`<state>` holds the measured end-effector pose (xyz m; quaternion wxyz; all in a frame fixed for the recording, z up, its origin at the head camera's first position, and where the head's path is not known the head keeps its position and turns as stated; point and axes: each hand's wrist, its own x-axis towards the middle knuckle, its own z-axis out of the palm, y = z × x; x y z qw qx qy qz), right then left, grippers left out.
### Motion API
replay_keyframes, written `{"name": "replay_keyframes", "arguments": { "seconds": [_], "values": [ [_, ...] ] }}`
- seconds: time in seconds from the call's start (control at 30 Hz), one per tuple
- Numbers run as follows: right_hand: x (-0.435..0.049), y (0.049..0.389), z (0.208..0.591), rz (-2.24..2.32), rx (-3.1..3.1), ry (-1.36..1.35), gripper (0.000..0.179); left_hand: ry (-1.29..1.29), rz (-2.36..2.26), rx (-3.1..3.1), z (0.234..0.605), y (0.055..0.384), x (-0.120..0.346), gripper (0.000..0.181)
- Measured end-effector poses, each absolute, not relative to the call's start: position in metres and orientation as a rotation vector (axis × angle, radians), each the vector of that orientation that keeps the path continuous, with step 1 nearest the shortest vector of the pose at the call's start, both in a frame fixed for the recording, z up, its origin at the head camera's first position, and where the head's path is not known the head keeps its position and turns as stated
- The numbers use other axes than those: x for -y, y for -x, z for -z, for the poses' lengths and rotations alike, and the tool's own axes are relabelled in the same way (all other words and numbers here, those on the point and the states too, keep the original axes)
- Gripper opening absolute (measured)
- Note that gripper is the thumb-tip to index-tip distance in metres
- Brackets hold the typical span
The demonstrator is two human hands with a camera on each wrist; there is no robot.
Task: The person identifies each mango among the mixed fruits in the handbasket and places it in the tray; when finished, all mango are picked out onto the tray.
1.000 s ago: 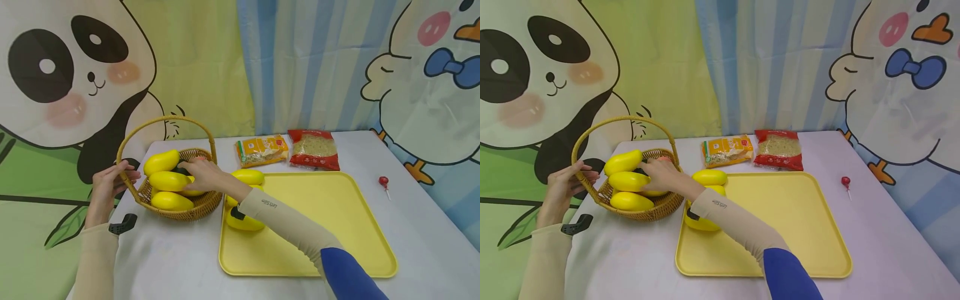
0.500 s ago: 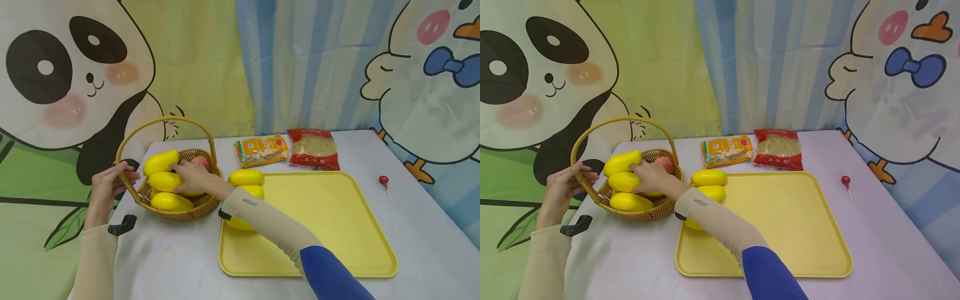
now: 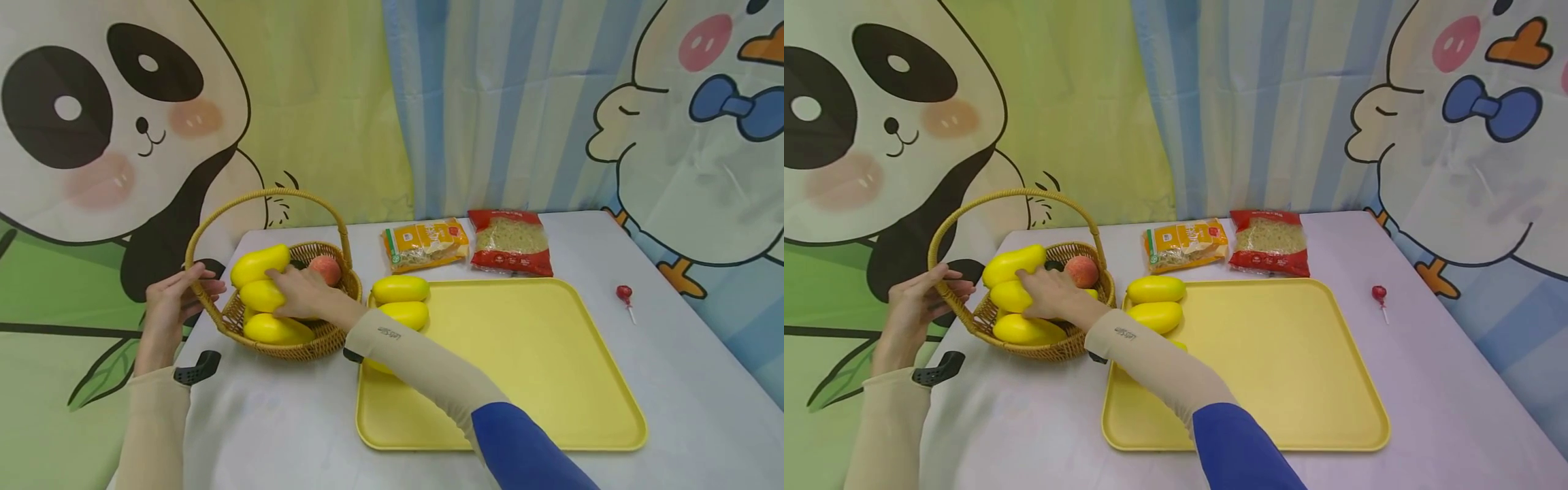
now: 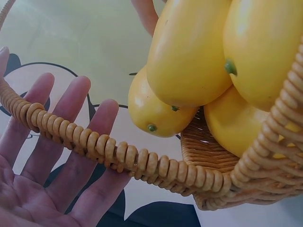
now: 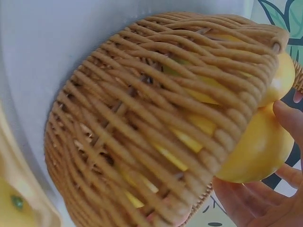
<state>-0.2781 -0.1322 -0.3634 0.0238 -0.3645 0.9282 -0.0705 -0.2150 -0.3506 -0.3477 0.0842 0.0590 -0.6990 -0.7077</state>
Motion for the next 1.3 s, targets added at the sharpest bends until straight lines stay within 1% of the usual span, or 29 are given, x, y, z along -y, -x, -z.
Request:
{"name": "replay_keyframes", "arguments": {
  "seconds": [0.23, 0.43, 0.57, 0.77, 0.97, 1.1, 1.3],
  "values": [
    [0.138, 0.279, 0.363, 0.256, -2.855, 1.085, 0.076, -0.17, 2.143, 2.079, 0.348, 0.216, 0.352, 0.024],
    [0.139, 0.278, 0.364, 0.277, -2.841, 1.11, 0.069, -0.134, 2.187, 2.048, 0.348, 0.214, 0.353, 0.023],
    [0.135, 0.279, 0.362, 0.297, -2.83, 1.14, 0.064, -0.133, 2.19, 2.047, 0.349, 0.213, 0.353, 0.023],
    [0.122, 0.276, 0.351, 0.311, -2.817, 1.155, 0.066, -0.135, 2.163, 2.061, 0.348, 0.215, 0.353, 0.024],
    [0.089, 0.265, 0.339, 0.394, -2.795, 1.246, 0.067, -0.151, 2.149, 2.072, 0.349, 0.215, 0.351, 0.024],
    [0.05, 0.26, 0.337, 0.508, -2.791, 1.308, 0.067, -0.148, 2.159, 2.074, 0.35, 0.215, 0.351, 0.023],
    [-0.011, 0.26, 0.334, 0.623, -2.809, 1.288, 0.066, -0.148, 2.124, 2.08, 0.348, 0.214, 0.352, 0.025]
  ]
}}
